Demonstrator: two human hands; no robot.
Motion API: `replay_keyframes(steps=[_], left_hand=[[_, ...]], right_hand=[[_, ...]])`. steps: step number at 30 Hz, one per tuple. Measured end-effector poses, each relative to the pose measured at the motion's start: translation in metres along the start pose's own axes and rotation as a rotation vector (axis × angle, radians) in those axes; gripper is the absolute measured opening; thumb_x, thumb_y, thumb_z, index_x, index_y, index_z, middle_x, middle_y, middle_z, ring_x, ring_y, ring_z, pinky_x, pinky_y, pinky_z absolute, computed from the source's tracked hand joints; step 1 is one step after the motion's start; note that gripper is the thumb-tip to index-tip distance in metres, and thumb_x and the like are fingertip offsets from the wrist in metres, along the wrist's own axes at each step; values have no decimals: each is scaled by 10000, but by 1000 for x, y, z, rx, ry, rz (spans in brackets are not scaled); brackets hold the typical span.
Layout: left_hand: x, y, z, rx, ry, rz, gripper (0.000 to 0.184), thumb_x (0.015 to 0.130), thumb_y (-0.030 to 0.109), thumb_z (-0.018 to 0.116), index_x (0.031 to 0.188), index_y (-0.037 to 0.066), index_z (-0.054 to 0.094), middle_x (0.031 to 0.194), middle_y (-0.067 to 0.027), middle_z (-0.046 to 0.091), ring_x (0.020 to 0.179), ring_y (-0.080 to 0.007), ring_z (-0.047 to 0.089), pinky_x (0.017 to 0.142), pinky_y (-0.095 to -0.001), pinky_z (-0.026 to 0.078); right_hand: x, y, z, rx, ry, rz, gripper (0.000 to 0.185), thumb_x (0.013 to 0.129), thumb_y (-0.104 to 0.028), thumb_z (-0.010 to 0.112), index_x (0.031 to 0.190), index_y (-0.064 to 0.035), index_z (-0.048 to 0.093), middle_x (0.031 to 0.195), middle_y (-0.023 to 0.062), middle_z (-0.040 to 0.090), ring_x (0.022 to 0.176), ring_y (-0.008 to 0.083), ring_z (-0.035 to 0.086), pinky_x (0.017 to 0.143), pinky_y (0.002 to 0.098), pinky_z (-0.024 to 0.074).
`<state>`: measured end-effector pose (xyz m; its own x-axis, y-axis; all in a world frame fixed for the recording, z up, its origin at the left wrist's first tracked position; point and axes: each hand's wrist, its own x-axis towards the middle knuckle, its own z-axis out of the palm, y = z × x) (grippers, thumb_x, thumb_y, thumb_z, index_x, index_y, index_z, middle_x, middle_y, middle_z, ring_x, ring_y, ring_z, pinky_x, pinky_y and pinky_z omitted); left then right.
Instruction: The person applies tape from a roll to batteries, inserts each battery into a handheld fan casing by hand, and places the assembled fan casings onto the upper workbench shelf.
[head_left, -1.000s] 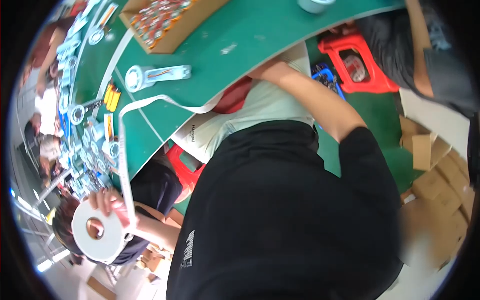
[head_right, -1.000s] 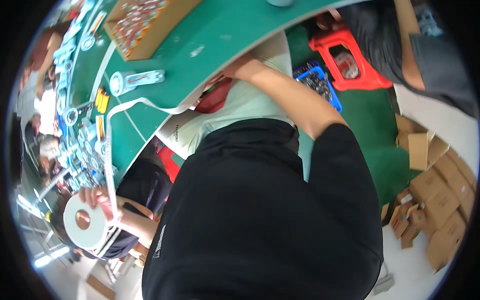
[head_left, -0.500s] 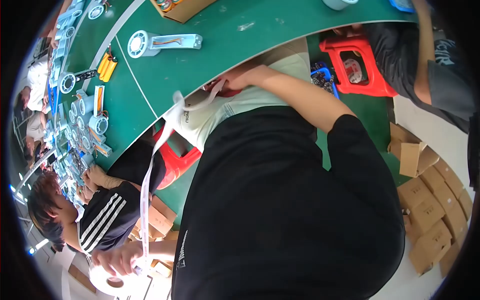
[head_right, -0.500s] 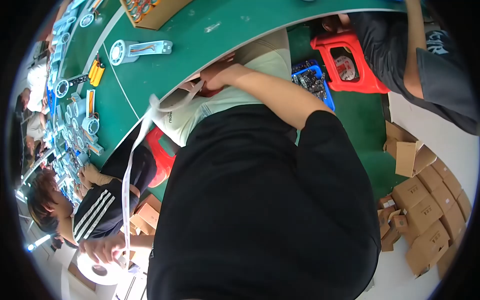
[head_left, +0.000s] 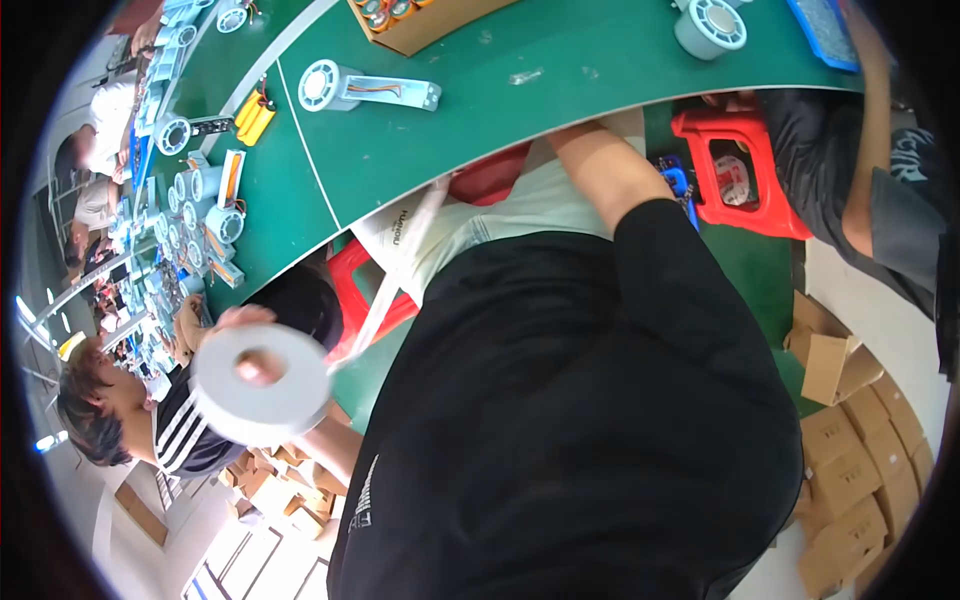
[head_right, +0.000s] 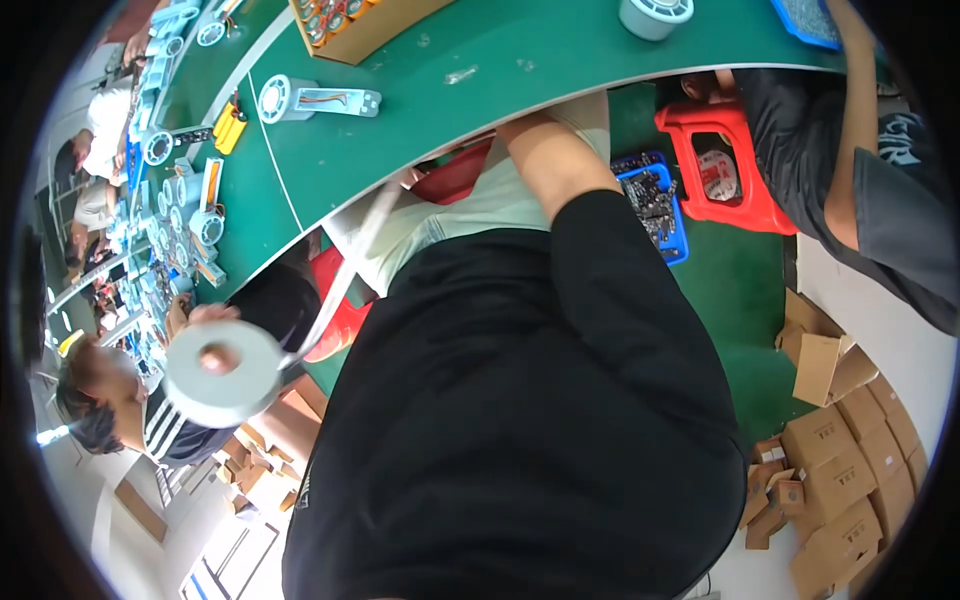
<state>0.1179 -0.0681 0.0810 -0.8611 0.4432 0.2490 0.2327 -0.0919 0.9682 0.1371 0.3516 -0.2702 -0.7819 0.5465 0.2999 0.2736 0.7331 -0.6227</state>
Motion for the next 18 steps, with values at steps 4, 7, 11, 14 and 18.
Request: replay_keyframes(steps=[4,7,11,14,18], left_hand=[[-7,-66,18,-121,169,-203,570,837,229,850,1290,155,511,1331,-145,551,1023,-298,623,947,-440,514],[7,-86,32,-154,191,-107,577,859,147,804,1319,144,455,1343,-149,530,1033,-296,628,953,-440,514],[31,-91,53,-55,194,-88,603,862,43,738,1349,133,394,1321,-163,529,1014,-291,626,942,-429,516],[45,-95,51,-24,189,-51,624,853,-15,692,1363,126,361,1304,-173,528,1010,-288,622,937,-421,516],[53,-105,44,-66,109,-20,661,820,-86,618,1376,116,323,1275,-191,524,1018,-285,610,934,-407,513]], right_hand=[[-10,-25,-20,674,-266,97,631,1064,-511,184,1587,-178,304,1614,102,351,1432,339,384,1213,509,259],[-21,-58,-56,313,-299,-73,502,1034,-349,343,1474,-136,458,1494,127,498,1307,331,518,1132,459,379],[-43,-107,-120,19,-629,-241,384,1008,-216,472,1363,-96,550,1373,156,606,1160,350,616,1007,446,475],[-59,-134,-178,93,-978,-303,314,956,-110,569,1263,-53,530,1271,160,629,1009,385,629,852,466,503],[-46,-179,-214,410,-595,-389,330,866,-67,709,1174,-39,594,1225,105,665,977,317,682,805,392,546]])
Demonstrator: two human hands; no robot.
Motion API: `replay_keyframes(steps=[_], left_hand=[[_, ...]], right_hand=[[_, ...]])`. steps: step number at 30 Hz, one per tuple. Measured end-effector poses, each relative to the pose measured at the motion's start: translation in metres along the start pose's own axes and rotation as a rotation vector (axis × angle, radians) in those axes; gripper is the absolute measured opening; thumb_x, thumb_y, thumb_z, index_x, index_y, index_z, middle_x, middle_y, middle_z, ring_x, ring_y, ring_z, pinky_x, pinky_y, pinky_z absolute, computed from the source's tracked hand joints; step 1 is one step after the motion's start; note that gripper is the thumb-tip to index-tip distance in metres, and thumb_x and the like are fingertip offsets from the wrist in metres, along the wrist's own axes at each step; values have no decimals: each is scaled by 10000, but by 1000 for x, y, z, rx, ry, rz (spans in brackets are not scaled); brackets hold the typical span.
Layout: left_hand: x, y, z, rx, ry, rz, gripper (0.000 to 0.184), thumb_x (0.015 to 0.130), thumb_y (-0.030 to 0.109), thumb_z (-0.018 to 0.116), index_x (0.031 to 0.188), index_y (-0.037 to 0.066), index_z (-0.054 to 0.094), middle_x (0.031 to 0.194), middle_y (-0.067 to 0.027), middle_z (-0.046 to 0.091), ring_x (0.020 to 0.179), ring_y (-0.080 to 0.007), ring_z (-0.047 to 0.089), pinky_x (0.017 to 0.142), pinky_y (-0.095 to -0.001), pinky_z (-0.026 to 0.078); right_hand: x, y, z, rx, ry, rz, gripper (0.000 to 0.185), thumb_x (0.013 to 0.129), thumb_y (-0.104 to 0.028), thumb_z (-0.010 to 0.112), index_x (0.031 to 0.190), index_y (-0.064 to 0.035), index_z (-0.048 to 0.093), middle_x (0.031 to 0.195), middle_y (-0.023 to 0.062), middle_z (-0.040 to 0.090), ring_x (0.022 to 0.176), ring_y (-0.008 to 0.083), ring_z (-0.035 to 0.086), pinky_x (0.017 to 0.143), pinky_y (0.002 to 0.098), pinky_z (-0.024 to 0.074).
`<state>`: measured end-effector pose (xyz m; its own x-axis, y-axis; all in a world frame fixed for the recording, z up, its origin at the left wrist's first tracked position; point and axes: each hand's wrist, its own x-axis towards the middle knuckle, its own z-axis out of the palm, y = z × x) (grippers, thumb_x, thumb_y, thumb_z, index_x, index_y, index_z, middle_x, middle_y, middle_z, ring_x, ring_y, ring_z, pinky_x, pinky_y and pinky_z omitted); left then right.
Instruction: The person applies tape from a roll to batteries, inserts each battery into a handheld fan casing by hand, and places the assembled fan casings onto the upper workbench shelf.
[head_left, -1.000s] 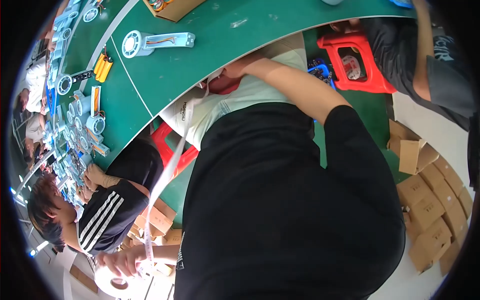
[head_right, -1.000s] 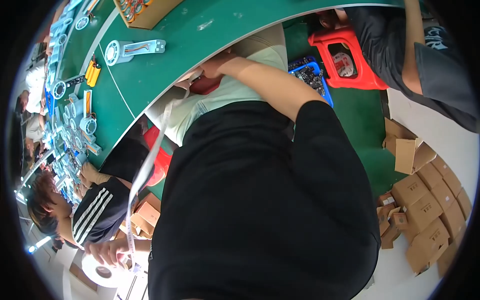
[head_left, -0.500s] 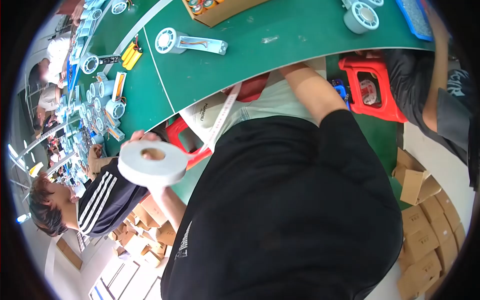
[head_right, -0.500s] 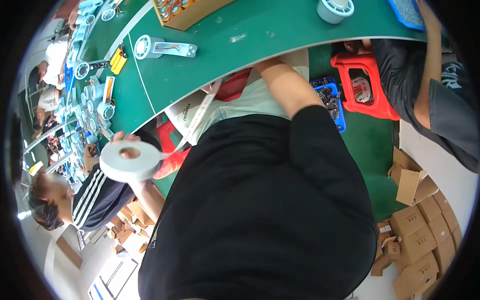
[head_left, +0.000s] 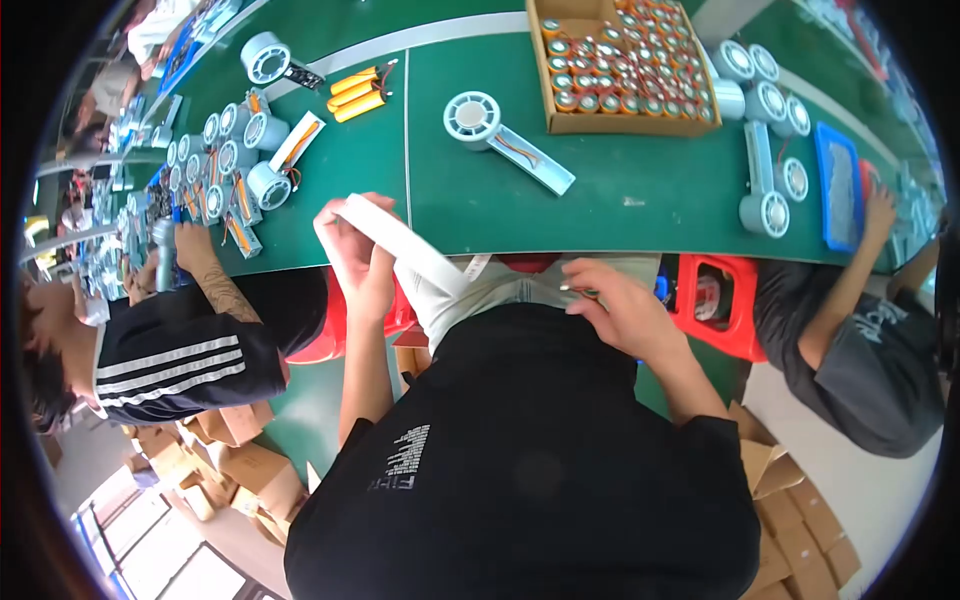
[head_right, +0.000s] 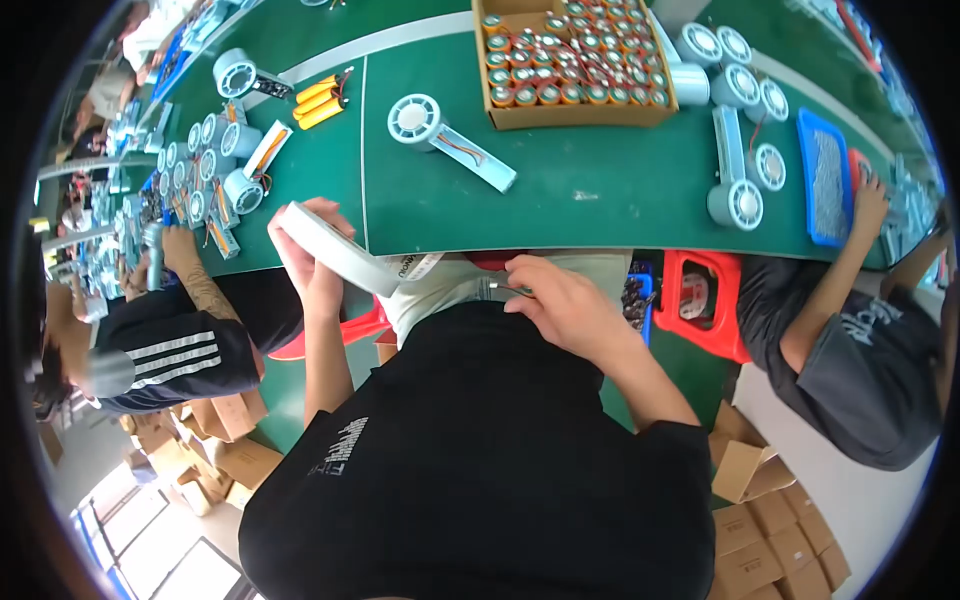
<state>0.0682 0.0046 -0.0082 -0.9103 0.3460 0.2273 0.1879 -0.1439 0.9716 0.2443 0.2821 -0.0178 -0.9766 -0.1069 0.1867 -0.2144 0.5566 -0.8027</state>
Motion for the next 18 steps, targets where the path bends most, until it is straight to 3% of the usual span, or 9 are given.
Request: replay_keyframes(steps=[4,5,9,14,18], left_hand=[[13,-8,4,24,130,-95,603,799,-47,597,1336,72,348,1225,-206,537,974,-275,606,873,-389,528],[16,-10,5,10,140,-95,603,799,-47,597,1336,72,348,1225,-206,537,974,-275,606,873,-389,528],[24,-7,10,249,108,-124,625,752,-54,627,1316,27,372,1220,-191,530,1080,-295,578,961,-395,498],[35,-12,17,273,56,-95,615,729,-28,674,1282,-2,404,1213,-189,542,1065,-292,587,961,-393,500],[33,-21,26,286,-19,-44,612,713,-5,704,1263,6,436,1180,-178,569,1024,-276,604,922,-380,514]], right_hand=[[33,-5,-20,111,248,370,411,813,38,727,1191,-28,579,1243,112,678,1011,257,712,810,328,549],[37,0,-21,96,238,369,411,813,38,727,1191,-28,579,1243,112,678,1011,257,712,810,328,549],[41,48,-4,-59,561,87,349,794,-75,790,1118,-31,667,1098,84,687,798,262,685,724,329,544],[31,52,-8,-440,515,231,291,797,-64,789,1054,-14,662,980,91,672,677,242,623,636,333,518],[39,49,-11,-340,305,187,294,820,-75,771,1064,-8,620,908,92,646,631,227,576,579,325,475]])
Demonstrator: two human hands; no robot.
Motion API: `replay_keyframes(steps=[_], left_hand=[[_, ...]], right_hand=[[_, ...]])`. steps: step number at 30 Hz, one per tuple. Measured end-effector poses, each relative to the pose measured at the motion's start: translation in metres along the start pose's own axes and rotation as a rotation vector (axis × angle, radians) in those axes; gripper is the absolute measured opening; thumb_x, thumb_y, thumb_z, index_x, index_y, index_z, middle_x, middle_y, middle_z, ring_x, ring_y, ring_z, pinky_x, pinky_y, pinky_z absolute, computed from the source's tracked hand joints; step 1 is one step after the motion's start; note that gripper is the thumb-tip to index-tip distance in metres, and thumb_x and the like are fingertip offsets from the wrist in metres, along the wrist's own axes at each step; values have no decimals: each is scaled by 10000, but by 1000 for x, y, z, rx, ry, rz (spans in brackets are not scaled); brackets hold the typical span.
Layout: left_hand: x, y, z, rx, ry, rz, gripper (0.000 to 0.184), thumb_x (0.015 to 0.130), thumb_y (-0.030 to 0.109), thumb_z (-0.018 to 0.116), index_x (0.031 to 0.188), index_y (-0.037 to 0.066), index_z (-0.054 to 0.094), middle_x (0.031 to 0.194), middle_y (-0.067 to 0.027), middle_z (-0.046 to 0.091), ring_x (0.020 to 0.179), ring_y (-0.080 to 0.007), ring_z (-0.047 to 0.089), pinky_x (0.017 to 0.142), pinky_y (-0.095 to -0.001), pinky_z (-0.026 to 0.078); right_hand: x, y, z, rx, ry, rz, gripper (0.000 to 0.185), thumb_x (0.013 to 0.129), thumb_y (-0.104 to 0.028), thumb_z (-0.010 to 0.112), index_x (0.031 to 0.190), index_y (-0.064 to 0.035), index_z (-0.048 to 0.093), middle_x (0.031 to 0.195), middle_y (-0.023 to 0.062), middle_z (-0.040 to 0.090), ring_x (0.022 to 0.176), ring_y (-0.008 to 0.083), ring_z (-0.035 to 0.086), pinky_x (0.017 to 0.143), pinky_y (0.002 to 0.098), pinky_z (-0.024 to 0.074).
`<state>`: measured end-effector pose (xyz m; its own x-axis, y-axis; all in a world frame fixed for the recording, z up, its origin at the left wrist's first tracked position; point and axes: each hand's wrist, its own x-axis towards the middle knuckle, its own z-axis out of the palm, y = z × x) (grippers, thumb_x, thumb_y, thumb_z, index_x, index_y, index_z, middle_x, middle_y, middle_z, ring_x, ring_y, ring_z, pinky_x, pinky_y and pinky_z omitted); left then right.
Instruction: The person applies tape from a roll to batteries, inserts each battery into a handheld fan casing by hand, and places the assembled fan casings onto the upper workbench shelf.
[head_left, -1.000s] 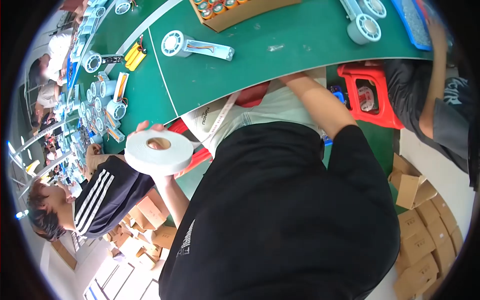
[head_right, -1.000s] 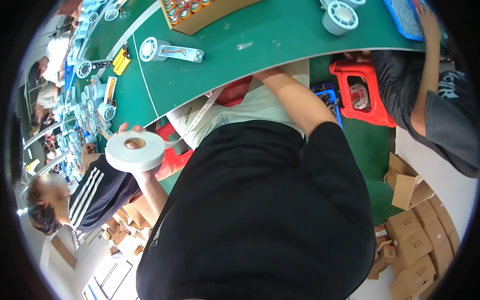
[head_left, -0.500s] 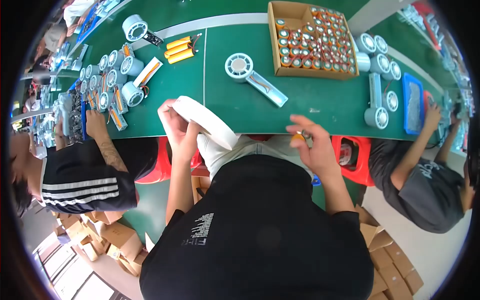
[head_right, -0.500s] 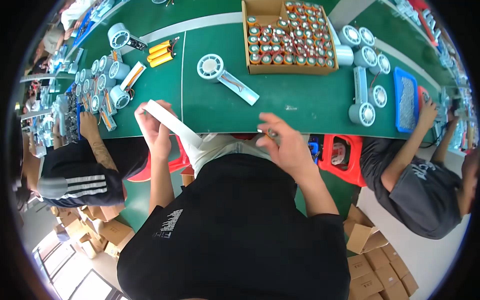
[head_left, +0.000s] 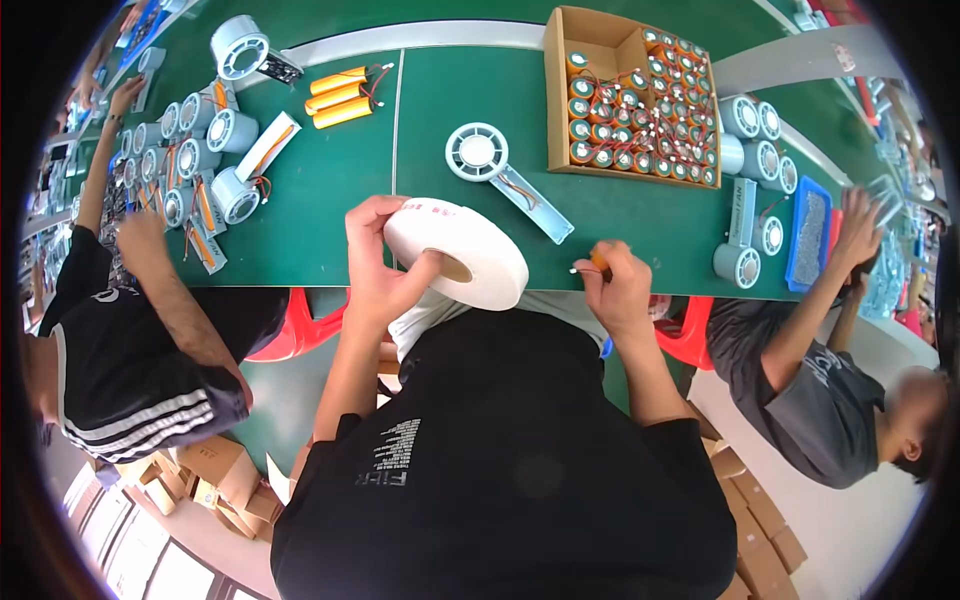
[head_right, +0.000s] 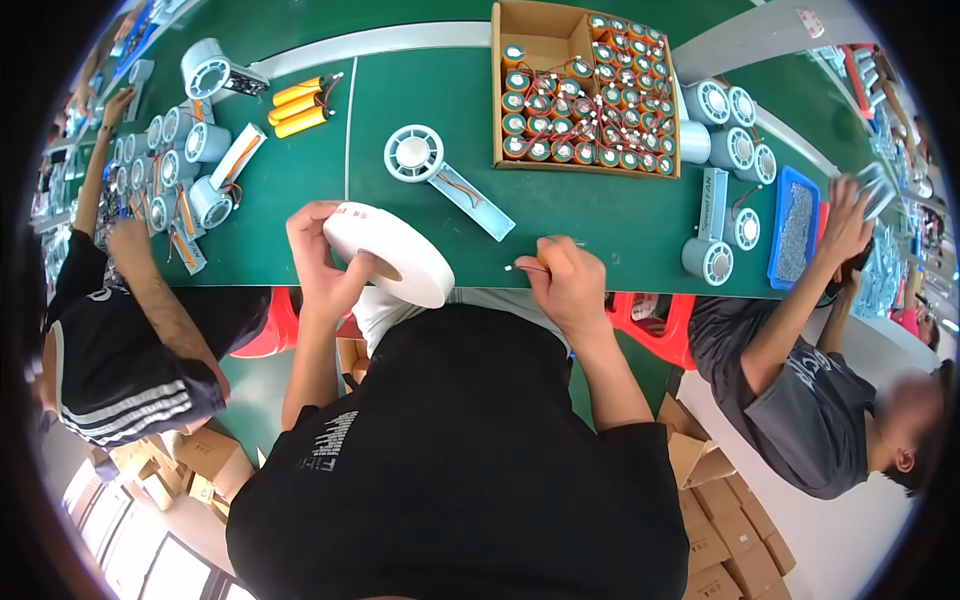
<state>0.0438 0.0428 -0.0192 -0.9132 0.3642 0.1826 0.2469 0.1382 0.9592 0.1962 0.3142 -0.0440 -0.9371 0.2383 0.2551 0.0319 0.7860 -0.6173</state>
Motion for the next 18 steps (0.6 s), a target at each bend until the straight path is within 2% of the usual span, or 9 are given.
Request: replay_keyframes(steps=[2,5,7,11,12,16,18], left_hand=[[2,-1,5,1,-19,28,611,708,2,714,1257,9,446,1168,-175,579,1010,-271,610,909,-375,519],[1,3,9,107,-67,104,595,681,26,741,1217,12,485,1084,-159,619,904,-260,626,833,-363,530],[-1,6,8,155,-87,123,589,672,33,750,1204,13,497,1056,-153,633,869,-257,632,807,-359,534],[8,10,11,93,-171,219,586,638,55,761,1172,14,524,956,-128,654,732,-261,617,704,-348,523],[10,12,11,94,-171,218,586,638,55,761,1172,14,524,956,-128,654,732,-261,617,704,-348,523],[17,22,7,223,-255,283,581,616,68,758,1150,17,534,926,-110,658,655,-275,585,639,-344,500],[20,25,8,236,-256,287,564,618,69,755,1137,21,540,928,-105,657,652,-278,582,630,-341,494]], right_hand=[[6,-7,-2,28,-65,-27,296,828,-79,764,1067,-6,606,885,92,638,616,222,561,560,323,461],[10,-25,-2,693,112,49,323,904,-134,689,1171,-36,536,844,109,617,593,203,531,544,295,416],[17,-38,-6,927,173,83,333,929,-152,665,1205,-46,513,831,114,610,585,197,521,538,286,402],[56,-63,-35,761,-116,66,331,957,-240,636,1179,-28,512,722,70,568,535,186,468,515,285,370],[64,-66,-39,763,-116,67,331,957,-240,636,1179,-28,512,722,70,568,535,186,468,515,285,370],[91,-68,-52,324,-382,-189,374,897,-230,719,1135,-31,508,678,46,578,492,265,515,528,331,423],[95,-68,-51,301,-396,-212,381,897,-240,722,1135,-30,509,674,45,578,490,269,520,527,334,425]])
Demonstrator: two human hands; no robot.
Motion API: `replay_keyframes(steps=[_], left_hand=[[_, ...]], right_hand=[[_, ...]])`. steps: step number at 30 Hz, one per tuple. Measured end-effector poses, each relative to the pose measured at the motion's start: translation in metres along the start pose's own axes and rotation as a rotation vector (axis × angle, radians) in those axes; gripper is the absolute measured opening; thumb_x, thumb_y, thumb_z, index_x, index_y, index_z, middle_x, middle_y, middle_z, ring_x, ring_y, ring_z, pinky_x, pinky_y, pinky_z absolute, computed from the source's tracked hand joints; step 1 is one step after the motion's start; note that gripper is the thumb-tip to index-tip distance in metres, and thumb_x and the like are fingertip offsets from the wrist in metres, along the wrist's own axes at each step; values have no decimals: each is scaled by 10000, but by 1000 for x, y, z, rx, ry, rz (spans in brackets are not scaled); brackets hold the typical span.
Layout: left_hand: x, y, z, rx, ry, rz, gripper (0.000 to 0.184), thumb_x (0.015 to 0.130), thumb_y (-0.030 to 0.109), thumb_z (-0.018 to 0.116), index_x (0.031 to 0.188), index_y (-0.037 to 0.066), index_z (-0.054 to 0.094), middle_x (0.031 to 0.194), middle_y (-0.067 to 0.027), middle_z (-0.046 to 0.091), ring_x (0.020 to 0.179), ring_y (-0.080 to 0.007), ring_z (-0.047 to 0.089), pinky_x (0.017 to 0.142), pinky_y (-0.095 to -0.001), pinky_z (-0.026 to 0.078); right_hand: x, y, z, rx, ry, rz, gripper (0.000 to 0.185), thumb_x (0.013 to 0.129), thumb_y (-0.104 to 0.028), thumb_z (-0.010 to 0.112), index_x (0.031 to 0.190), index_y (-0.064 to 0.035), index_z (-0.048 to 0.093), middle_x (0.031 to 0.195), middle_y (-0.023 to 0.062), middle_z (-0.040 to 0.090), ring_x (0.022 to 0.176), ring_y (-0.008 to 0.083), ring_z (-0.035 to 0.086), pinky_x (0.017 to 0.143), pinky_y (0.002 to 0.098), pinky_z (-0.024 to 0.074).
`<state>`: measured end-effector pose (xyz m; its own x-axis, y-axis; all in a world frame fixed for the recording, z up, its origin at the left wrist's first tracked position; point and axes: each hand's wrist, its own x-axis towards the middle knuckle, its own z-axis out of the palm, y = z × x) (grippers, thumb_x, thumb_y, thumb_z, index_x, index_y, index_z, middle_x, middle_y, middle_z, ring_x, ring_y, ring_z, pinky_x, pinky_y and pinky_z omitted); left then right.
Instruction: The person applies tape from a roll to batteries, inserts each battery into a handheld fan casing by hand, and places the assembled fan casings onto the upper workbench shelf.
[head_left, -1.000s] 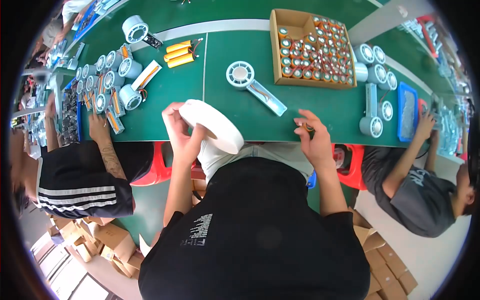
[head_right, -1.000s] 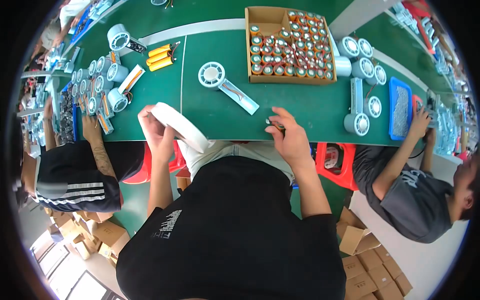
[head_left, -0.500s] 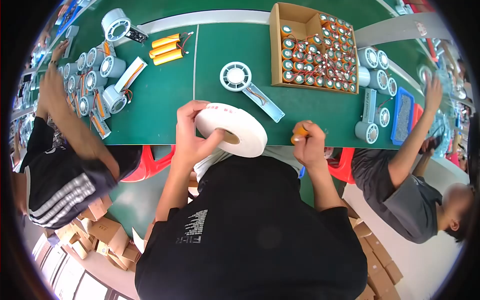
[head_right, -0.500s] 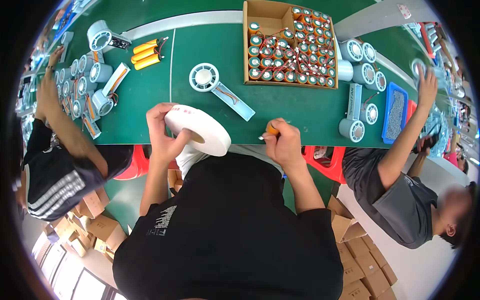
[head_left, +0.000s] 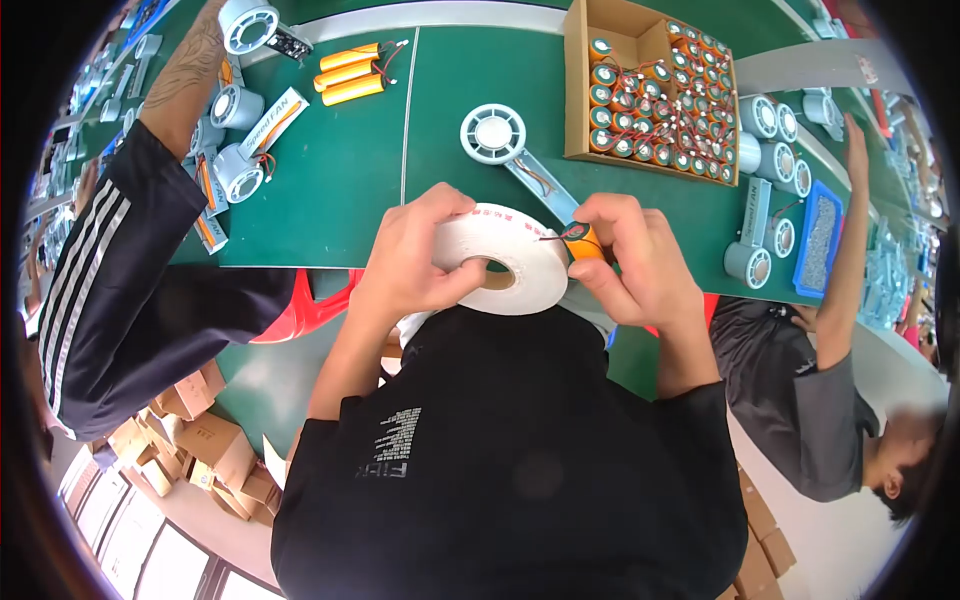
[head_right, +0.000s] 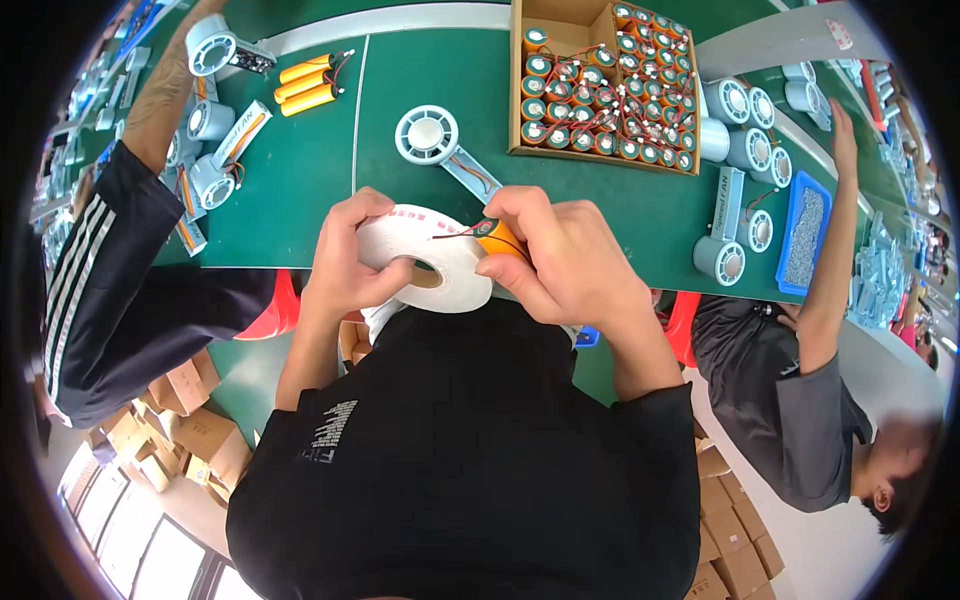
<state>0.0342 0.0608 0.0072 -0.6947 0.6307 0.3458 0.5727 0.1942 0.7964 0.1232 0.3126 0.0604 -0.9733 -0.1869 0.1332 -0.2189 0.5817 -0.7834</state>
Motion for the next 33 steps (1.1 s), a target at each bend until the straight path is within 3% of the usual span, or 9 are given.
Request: replay_keyframes(steps=[4,8,14,19,23,29,33], left_hand=[[3,6,-2,33,-25,14,514,623,73,746,1100,34,558,934,-91,654,645,-286,574,602,-335,477],[1,10,-5,33,-82,-89,447,625,73,749,1037,48,579,929,-81,652,643,-283,574,585,-323,464],[7,29,-18,174,-119,-36,442,618,78,762,1021,54,584,929,-72,650,655,-272,584,585,-319,463],[-1,32,-10,310,-63,42,489,587,63,776,1034,59,577,937,-66,657,668,-244,590,591,-312,473],[-11,29,-4,269,157,24,551,598,-2,733,1124,40,573,965,-128,666,714,-243,587,643,-330,495],[-25,11,4,106,420,102,601,597,-13,755,1170,22,581,1000,-147,671,763,-247,600,674,-339,509],[-44,17,9,107,414,42,677,630,-47,738,1287,20,589,1071,-165,662,875,-282,667,690,-346,554]], right_hand=[[1,-1,6,-74,-42,-37,403,896,-269,730,1135,-27,514,663,45,579,484,282,532,525,344,428],[-8,0,23,-330,41,-152,474,885,-297,749,1184,-13,516,702,48,581,517,216,488,535,316,413],[-12,-7,25,-222,64,-27,477,876,-299,769,1163,-15,515,725,49,597,538,205,526,551,318,440],[-19,0,28,109,11,107,371,887,-212,764,1081,-23,510,702,71,613,518,199,573,530,291,448],[-33,12,56,848,453,214,350,913,-152,753,1092,-28,479,739,118,627,512,180,570,513,251,465],[-47,15,66,1049,324,163,379,985,-257,702,1157,-50,435,785,155,646,524,174,605,446,224,467],[-43,-3,68,1136,427,162,328,989,-146,656,1176,-62,399,772,162,650,437,166,518,408,260,447]])
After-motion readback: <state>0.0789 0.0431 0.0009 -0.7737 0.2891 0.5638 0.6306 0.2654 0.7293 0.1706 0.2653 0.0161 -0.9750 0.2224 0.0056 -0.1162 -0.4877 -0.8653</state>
